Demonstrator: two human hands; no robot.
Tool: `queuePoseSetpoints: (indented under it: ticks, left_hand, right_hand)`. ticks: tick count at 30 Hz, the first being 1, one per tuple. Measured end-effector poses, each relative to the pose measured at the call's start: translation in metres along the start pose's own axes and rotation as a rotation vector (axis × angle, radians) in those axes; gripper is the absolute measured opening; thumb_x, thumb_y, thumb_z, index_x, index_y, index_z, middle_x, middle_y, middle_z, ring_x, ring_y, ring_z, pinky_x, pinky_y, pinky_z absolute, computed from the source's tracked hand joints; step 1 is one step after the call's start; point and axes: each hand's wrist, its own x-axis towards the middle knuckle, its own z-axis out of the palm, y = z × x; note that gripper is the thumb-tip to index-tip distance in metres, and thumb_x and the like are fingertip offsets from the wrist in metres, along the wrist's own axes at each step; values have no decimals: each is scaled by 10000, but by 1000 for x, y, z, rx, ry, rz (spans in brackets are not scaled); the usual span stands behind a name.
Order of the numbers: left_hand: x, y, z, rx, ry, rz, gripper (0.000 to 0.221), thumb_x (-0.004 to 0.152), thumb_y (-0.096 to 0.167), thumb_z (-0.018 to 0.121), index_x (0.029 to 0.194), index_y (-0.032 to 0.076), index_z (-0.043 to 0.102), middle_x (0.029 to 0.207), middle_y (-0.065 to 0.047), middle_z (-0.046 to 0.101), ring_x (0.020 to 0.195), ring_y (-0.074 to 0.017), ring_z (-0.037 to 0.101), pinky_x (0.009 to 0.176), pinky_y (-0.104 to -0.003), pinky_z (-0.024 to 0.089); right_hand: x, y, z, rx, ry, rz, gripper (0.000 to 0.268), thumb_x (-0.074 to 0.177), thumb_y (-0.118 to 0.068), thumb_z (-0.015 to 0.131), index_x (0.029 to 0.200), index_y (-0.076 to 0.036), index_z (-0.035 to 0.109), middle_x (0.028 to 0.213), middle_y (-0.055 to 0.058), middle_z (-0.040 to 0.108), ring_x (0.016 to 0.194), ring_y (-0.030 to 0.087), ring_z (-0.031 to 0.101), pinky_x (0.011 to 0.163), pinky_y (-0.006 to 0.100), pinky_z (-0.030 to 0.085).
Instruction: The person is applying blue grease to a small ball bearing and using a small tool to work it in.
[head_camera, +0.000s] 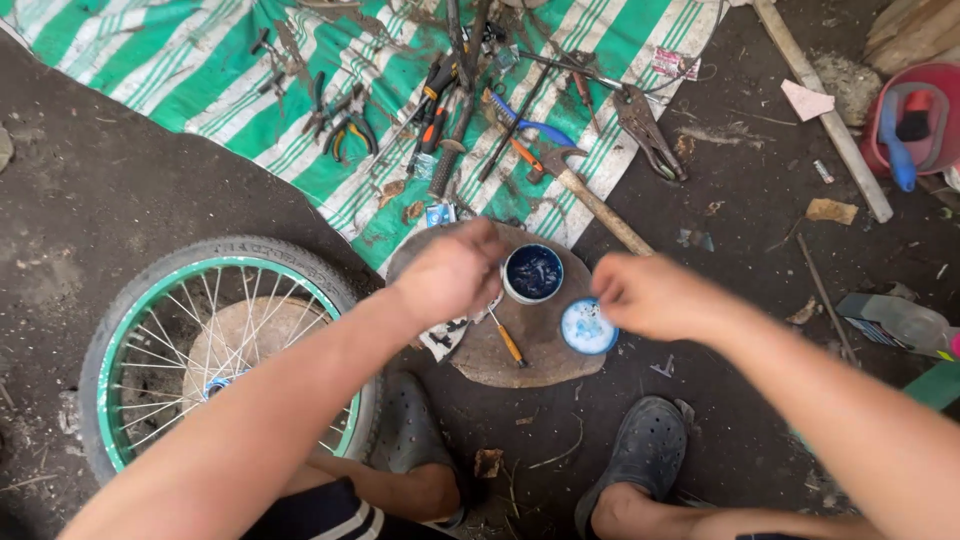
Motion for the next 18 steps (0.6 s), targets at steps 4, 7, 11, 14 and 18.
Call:
queuePoseSetpoints:
  ticks: [4, 7, 11, 14, 18]
  left_hand:
    - [2, 70, -115, -107, 295, -203, 303, 892, 176, 735, 1177, 139, 829, 1029, -83, 716, 859, -303, 784, 715, -417, 662]
    - [-27, 105, -152, -397, 319, -364, 324, 992, 189, 669, 1272, 186, 832, 984, -45, 749, 861, -197, 761, 717, -361, 651]
    - [-51, 102, -152, -1280, 422, -436, 360, 1048, 24, 630, 1383, -59, 733, 1169, -225, 779, 952, -252, 767, 863, -370, 700]
    - [-52, 91, -153, -1561, 401, -436, 402, 1036, -15, 672, 1431, -83, 709, 1215, -218, 780, 969, -277, 771, 897, -391, 684]
    - [-46, 85, -158, -1736, 311, -354, 454, 1046, -55, 659, 1498, -97, 659, 1331, -293, 752, 1035, -317, 778, 953, -387, 686]
  right_hand:
    - [78, 12, 128, -118, -30, -91, 348, 900, -159, 825, 1242, -107, 787, 1088, 141, 873, 1028, 347, 854, 838, 443, 703]
    - [131, 17, 214, -226, 35, -140, 431, 854, -196, 900, 1225, -81, 715, 1151, 146, 835, 1100, 362, 827, 917, 465, 689]
    - [163, 22, 260, -250, 101, 35, 602, 945, -247, 846, 1401, -83, 490, 1252, 196, 731, 1119, 425, 768, 898, 540, 655]
    - [163, 18, 264, -173, 64, 132, 610, 990, -221, 840, 1449, -64, 470, 1311, 214, 717, 1184, 460, 732, 906, 593, 619]
    - [161, 19, 267, -150, 118, 223, 387, 1019, -216, 774, 1286, -79, 530, 1254, 224, 769, 1178, 468, 744, 954, 603, 604]
